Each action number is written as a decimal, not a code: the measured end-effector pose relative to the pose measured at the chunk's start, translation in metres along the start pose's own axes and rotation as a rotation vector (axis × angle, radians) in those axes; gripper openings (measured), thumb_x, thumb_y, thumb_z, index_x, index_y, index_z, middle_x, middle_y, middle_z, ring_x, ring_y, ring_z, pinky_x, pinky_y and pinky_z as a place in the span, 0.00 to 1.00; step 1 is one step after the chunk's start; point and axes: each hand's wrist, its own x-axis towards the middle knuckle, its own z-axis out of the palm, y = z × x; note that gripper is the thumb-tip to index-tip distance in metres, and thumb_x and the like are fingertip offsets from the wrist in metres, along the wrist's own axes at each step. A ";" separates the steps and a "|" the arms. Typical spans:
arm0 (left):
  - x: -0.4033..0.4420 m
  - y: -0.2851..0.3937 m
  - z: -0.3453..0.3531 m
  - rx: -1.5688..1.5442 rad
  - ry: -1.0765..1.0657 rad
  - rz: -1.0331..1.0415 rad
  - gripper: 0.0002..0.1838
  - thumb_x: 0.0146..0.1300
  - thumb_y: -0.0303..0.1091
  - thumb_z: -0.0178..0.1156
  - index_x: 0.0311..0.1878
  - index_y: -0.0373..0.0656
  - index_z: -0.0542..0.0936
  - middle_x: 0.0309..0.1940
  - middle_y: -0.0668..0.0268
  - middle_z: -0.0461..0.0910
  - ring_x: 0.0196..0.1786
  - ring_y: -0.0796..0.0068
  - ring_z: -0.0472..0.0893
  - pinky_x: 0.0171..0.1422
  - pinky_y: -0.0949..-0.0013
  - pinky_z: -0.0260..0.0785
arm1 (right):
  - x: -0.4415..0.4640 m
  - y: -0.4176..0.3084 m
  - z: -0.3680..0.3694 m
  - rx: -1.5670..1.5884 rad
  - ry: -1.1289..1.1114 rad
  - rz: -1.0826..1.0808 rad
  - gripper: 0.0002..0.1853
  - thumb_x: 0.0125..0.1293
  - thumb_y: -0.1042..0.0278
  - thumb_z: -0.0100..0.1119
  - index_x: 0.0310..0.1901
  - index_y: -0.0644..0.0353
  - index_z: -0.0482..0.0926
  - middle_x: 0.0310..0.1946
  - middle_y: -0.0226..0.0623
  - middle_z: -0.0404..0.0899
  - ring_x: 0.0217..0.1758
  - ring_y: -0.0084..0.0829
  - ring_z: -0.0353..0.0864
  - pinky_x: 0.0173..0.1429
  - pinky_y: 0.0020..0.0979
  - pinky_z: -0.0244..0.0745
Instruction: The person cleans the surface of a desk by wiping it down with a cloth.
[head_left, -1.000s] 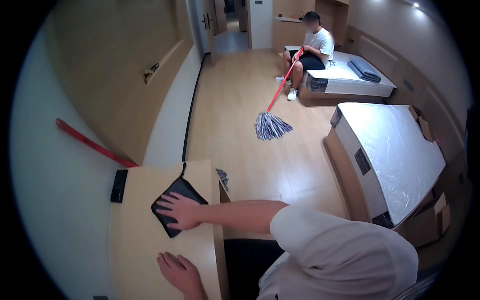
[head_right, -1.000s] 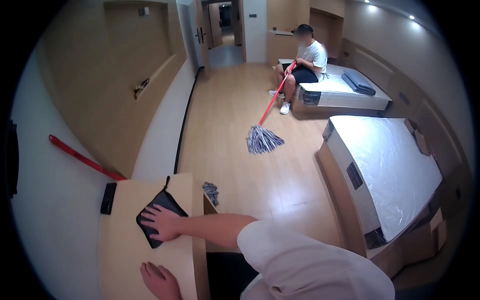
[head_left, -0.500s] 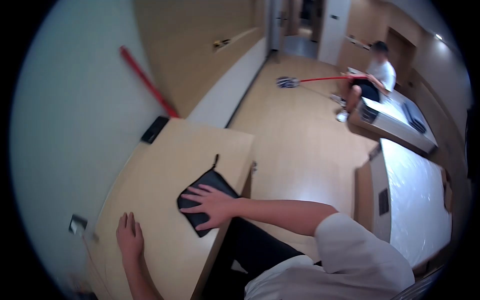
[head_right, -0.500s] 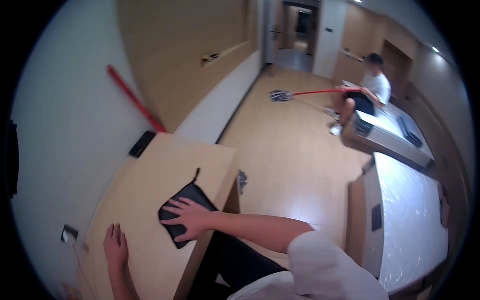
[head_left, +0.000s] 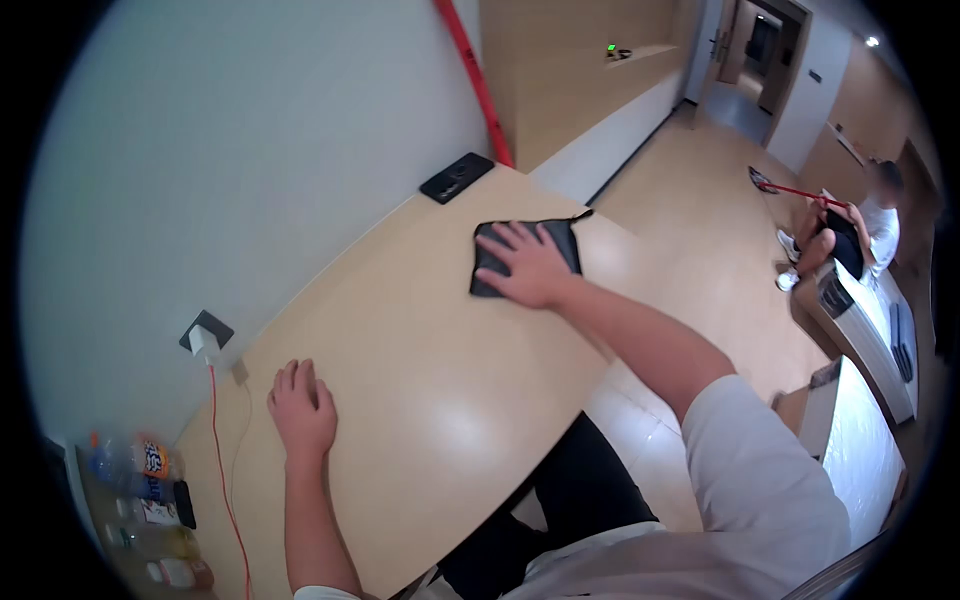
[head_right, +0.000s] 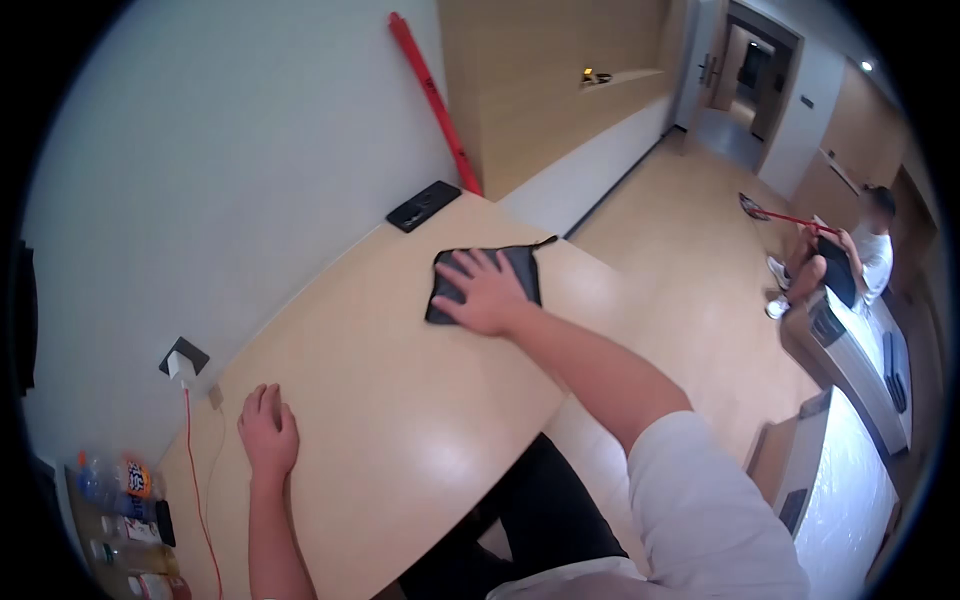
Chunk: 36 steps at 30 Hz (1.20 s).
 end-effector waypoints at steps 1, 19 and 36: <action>0.001 0.000 -0.001 -0.026 -0.024 -0.018 0.23 0.71 0.36 0.59 0.67 0.43 0.79 0.71 0.51 0.75 0.75 0.49 0.71 0.80 0.45 0.57 | 0.018 0.007 0.004 -0.009 0.008 0.014 0.42 0.77 0.26 0.41 0.84 0.41 0.61 0.87 0.40 0.53 0.91 0.44 0.44 0.90 0.58 0.35; 0.000 -0.021 0.004 -0.054 -0.134 -0.024 0.26 0.75 0.40 0.56 0.73 0.42 0.75 0.76 0.49 0.71 0.81 0.46 0.65 0.86 0.43 0.51 | -0.004 -0.019 0.009 -0.016 0.050 -0.042 0.42 0.75 0.23 0.43 0.82 0.39 0.66 0.87 0.42 0.54 0.91 0.48 0.43 0.89 0.60 0.34; -0.006 -0.036 0.006 -0.066 -0.189 -0.021 0.27 0.80 0.36 0.49 0.78 0.36 0.71 0.81 0.45 0.65 0.84 0.44 0.60 0.88 0.46 0.50 | -0.142 0.004 -0.033 0.057 -0.071 0.108 0.40 0.80 0.30 0.39 0.85 0.41 0.58 0.88 0.40 0.48 0.92 0.46 0.39 0.91 0.58 0.27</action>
